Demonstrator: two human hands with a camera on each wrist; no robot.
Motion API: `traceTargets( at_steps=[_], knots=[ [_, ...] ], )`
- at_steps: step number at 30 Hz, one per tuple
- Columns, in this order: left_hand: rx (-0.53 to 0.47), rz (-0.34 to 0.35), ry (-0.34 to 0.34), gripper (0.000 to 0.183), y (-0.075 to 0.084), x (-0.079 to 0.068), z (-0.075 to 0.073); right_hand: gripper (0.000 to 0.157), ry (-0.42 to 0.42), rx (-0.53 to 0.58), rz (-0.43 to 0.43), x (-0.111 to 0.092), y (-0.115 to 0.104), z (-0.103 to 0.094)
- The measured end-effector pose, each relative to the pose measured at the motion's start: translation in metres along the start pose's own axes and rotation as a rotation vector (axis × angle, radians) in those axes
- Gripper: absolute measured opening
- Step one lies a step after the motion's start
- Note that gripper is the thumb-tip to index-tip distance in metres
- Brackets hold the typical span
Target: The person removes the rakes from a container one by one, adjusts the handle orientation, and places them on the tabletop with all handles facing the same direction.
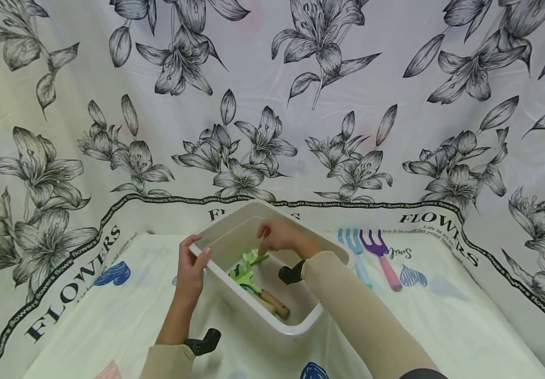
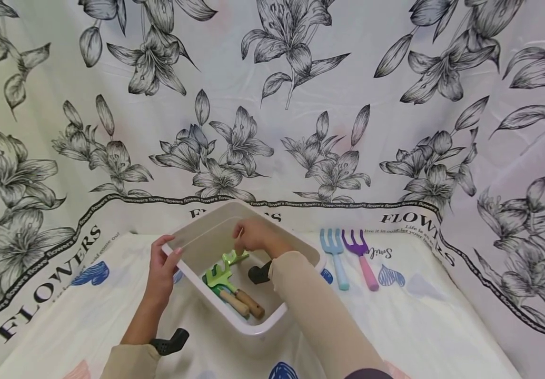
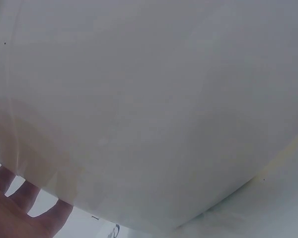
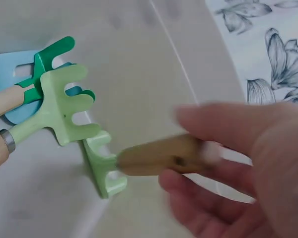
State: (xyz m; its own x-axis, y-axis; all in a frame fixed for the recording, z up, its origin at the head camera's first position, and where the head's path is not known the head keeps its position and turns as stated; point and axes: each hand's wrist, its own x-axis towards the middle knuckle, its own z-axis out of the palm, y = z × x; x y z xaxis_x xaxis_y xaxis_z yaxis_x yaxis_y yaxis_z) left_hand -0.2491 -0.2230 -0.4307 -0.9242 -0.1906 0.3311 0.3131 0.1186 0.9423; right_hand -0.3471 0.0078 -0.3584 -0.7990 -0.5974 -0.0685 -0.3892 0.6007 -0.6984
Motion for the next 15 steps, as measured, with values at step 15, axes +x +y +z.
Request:
traceTargets(
  at_steps=[15],
  knots=[
    [-0.008, 0.0, 0.001, 0.046, 0.0, 0.0, 0.0, 0.004, 0.266, 0.115, 0.02, -0.003, -0.005, -0.018]
  ],
)
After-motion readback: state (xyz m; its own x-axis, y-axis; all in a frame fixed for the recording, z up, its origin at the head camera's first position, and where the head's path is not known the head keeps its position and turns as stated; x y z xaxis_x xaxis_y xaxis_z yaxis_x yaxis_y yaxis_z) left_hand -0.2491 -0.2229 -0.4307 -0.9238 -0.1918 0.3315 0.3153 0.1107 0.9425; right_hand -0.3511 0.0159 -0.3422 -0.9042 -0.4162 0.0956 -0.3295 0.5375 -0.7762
